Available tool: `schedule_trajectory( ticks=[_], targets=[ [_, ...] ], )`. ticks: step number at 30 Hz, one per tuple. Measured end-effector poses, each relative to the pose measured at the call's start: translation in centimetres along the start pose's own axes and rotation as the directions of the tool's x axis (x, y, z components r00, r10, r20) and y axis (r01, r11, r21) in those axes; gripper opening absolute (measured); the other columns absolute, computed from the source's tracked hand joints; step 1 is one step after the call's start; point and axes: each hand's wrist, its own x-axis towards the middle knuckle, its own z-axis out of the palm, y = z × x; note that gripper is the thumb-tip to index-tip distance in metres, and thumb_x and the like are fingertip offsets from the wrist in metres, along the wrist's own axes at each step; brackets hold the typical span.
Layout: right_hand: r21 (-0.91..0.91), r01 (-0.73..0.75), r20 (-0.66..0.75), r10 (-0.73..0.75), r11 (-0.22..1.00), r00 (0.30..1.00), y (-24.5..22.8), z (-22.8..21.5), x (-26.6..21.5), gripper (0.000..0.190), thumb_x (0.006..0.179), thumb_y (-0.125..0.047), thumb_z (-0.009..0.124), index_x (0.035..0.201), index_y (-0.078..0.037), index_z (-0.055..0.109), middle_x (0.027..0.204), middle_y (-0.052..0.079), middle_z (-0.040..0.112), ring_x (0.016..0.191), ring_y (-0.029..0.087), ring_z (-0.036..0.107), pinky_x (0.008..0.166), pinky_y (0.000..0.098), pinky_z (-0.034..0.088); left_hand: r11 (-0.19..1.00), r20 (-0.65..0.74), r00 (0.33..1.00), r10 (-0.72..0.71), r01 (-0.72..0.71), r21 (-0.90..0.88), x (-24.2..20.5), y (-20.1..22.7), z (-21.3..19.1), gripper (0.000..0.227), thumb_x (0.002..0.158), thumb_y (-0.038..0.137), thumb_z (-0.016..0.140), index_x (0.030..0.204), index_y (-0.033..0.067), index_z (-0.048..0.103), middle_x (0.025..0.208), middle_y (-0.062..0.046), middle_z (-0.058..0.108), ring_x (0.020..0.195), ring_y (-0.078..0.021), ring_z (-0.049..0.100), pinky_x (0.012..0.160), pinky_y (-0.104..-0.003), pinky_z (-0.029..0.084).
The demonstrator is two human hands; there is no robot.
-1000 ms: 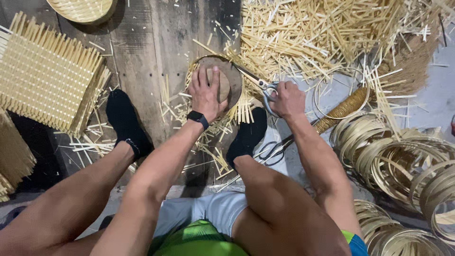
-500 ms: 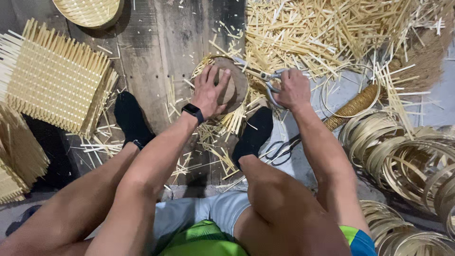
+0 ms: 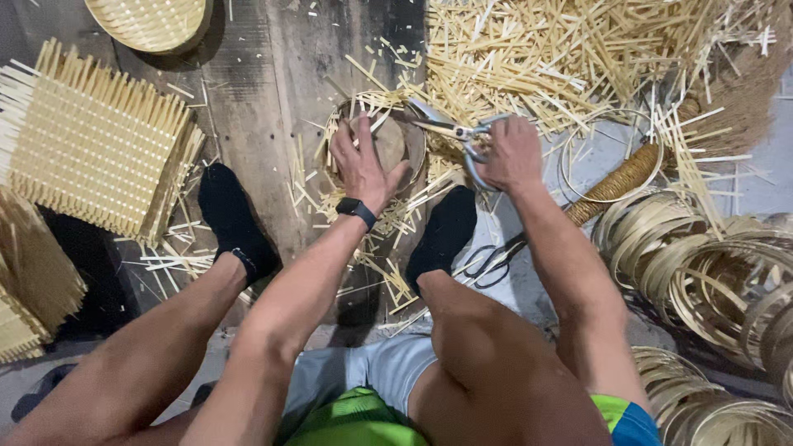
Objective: The person weaves bamboo strips into a base, fits the base over a wooden mold and a circular hoop, and uses shears to trim the protruding strips.
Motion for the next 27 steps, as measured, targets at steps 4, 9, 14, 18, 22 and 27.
schedule_trajectory(
  ticks=[4,9,14,18,22,27],
  targets=[
    [0.082,0.076,-0.362,-0.041,0.994,0.931,-2.6,-0.1,0.3,0.055,0.074,-0.047,0.077,0.092,0.002,0.062,0.09,0.019,0.059,0.087,0.036,0.059,0.078,0.0458,0.047,0.984,0.086,0.983,0.161,-0.167,0.064,0.1,-0.7,-0.1,0.113,0.064,0.028,0.096,0.156,0.008,0.033,0.151,-0.029,0.03,0.14,-0.0509,0.031,0.119,-0.059,0.032],
    [0.108,-0.002,-0.034,0.006,0.994,0.999,0.2,3.6,0.2,0.037,0.091,-0.033,0.072,0.109,-0.001,0.063,0.097,0.018,0.059,0.092,0.032,0.059,0.077,0.0465,0.047,0.999,0.029,0.999,0.035,-0.035,-0.003,0.6,0.3,0.0,0.112,0.055,0.031,0.096,0.148,0.0084,0.038,0.146,-0.029,0.033,0.134,-0.049,0.034,0.112,-0.058,0.033],
    [0.063,0.061,-0.251,-0.043,0.996,0.967,-0.3,1.1,0.1,0.045,0.077,-0.04,0.077,0.095,-0.001,0.065,0.089,0.016,0.059,0.084,0.032,0.06,0.071,0.0452,0.051,0.998,-0.046,0.999,0.019,-0.022,-0.054,0.5,-0.5,1.5,0.098,0.064,0.037,0.095,0.147,0.0131,0.047,0.141,-0.02,0.042,0.136,-0.0429,0.041,0.117,-0.055,0.037],
    [0.03,0.104,-0.402,-0.083,0.994,0.912,-2.7,0.4,1.6,0.05,0.059,-0.042,0.078,0.085,-0.002,0.064,0.083,0.015,0.059,0.079,0.033,0.061,0.069,0.0448,0.054,0.99,0.081,0.988,0.131,-0.134,0.031,1.2,-1.2,0.8,0.09,0.055,0.034,0.091,0.135,0.0167,0.054,0.141,-0.016,0.045,0.134,-0.0418,0.04,0.113,-0.058,0.035],
    [0.133,-0.031,0.038,0.026,0.991,0.999,0.5,3.3,0.6,0.034,0.09,-0.031,0.073,0.107,-0.004,0.064,0.089,0.014,0.057,0.083,0.03,0.059,0.07,0.0436,0.05,0.972,0.205,0.954,0.218,-0.23,0.037,1.5,-1.0,-0.8,0.096,0.047,0.028,0.09,0.136,0.0217,0.057,0.143,-0.013,0.046,0.132,-0.0472,0.036,0.107,-0.064,0.033],
    [0.121,0.086,-0.287,-0.048,0.989,0.957,-0.2,1.5,0.1,0.04,0.08,-0.035,0.079,0.105,-0.006,0.068,0.095,0.014,0.06,0.094,0.032,0.06,0.082,0.0458,0.05,0.956,0.337,0.904,0.264,-0.293,0.036,2.5,-0.9,-1.1,0.102,0.045,0.025,0.089,0.14,0.0261,0.053,0.15,-0.012,0.042,0.136,-0.0457,0.035,0.109,-0.066,0.031]
  ],
)
